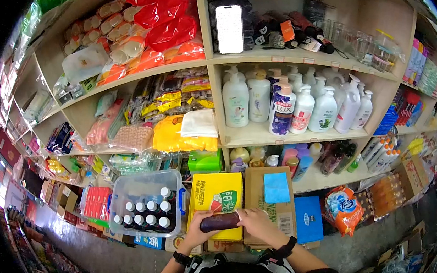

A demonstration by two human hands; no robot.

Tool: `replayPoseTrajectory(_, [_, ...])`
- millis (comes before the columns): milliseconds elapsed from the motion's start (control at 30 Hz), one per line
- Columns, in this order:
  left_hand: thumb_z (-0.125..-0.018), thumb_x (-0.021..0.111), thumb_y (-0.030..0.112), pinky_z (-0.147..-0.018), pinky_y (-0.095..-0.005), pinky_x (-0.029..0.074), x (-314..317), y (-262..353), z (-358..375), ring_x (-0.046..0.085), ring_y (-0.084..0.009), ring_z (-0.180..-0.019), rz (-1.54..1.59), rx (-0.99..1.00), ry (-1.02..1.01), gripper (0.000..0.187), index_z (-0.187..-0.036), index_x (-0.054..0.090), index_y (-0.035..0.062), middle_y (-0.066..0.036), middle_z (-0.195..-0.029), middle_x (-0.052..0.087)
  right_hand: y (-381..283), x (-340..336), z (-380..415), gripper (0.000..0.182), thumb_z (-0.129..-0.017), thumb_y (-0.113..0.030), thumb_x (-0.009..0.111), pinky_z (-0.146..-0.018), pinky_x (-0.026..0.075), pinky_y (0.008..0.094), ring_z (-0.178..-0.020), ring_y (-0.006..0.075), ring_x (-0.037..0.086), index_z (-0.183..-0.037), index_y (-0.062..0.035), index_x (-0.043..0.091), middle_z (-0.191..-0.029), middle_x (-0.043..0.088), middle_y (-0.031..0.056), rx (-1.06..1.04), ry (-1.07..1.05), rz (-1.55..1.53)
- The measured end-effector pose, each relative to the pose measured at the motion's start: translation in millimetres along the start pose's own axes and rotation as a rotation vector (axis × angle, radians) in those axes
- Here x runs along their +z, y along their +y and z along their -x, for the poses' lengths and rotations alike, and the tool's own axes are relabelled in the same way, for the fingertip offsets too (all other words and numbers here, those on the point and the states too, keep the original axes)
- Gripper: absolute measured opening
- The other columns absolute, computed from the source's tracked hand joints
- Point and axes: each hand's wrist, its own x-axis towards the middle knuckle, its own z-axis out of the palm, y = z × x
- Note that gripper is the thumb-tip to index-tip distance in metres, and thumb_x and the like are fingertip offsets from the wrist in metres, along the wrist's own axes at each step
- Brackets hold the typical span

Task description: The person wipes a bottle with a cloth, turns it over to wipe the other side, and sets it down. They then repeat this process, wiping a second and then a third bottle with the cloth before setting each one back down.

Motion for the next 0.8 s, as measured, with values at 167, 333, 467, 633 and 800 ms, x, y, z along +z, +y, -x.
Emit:
replayPoseTrajectory(167, [-0.072, 0.096, 0.009, -0.106, -0.0428, 0.052, -0.5, 0.0, -0.7, 0.064, -0.0359, -0.123, 0.0, -0.012, -0.008, 0.067, -0.13, 0.062, 0.0056, -0.018, -0.129, 0.065, 16.8, 8.3, -2.6, 0.031, -0.1, -0.032, 0.066, -0.085, 0.057, 0.0477, -0.1, 0.0371, 0.07, -0.112, -0.0028, 0.066, -0.1, 0.071, 0.0179, 0.04, 0.022, -0.041])
replayPoseTrajectory(333, [-0.072, 0.096, 0.011, -0.105, -0.0421, 0.052, -1.4, -1.2, 0.2, 0.064, -0.0359, -0.122, -0.004, -0.023, -0.015, 0.069, -0.132, 0.062, 0.0058, -0.017, -0.128, 0.065, 16.5, 11.5, -10.1, 0.033, -0.109, -0.031, 0.052, -0.082, 0.056, 0.0519, -0.09, 0.0407, 0.07, -0.105, -0.002, 0.066, -0.091, 0.071, 0.0192, 0.175, 0.023, -0.103])
replayPoseTrajectory(467, [-0.073, 0.096, 0.013, -0.104, -0.0422, 0.052, -3.5, 2.0, -0.2, 0.064, -0.0362, -0.12, -0.018, -0.048, -0.027, 0.069, -0.132, 0.062, 0.0056, -0.018, -0.127, 0.065, 16.5, 21.2, -16.6, 0.03, -0.108, -0.027, 0.052, -0.079, 0.056, 0.0535, -0.082, 0.0403, 0.07, -0.098, -0.0024, 0.067, -0.089, 0.072, 0.0193, 0.166, 0.053, 0.054])
replayPoseTrajectory(633, [-0.072, 0.096, 0.014, -0.103, -0.043, 0.053, -4.6, 2.1, -1.2, 0.065, -0.0369, -0.118, -0.02, -0.066, -0.034, 0.07, -0.132, 0.062, 0.0054, -0.018, -0.125, 0.066, 16.7, 26.1, -23.9, 0.029, -0.105, -0.029, 0.055, -0.075, 0.056, 0.0513, -0.08, 0.0388, 0.071, -0.096, -0.0039, 0.067, -0.088, 0.072, 0.0178, 0.159, 0.122, 0.037])
replayPoseTrajectory(800, [-0.072, 0.097, 0.016, -0.102, -0.0433, 0.053, -5.2, 2.7, -2.2, 0.066, -0.037, -0.117, -0.049, -0.044, -0.031, 0.071, -0.133, 0.062, 0.0051, -0.019, -0.125, 0.066, -14.9, 9.2, -19.0, 0.037, -0.102, -0.037, 0.062, -0.088, 0.053, 0.0486, -0.093, 0.0358, 0.07, -0.111, -0.0014, 0.065, -0.106, 0.073, 0.0184, 0.053, 0.092, 0.083])
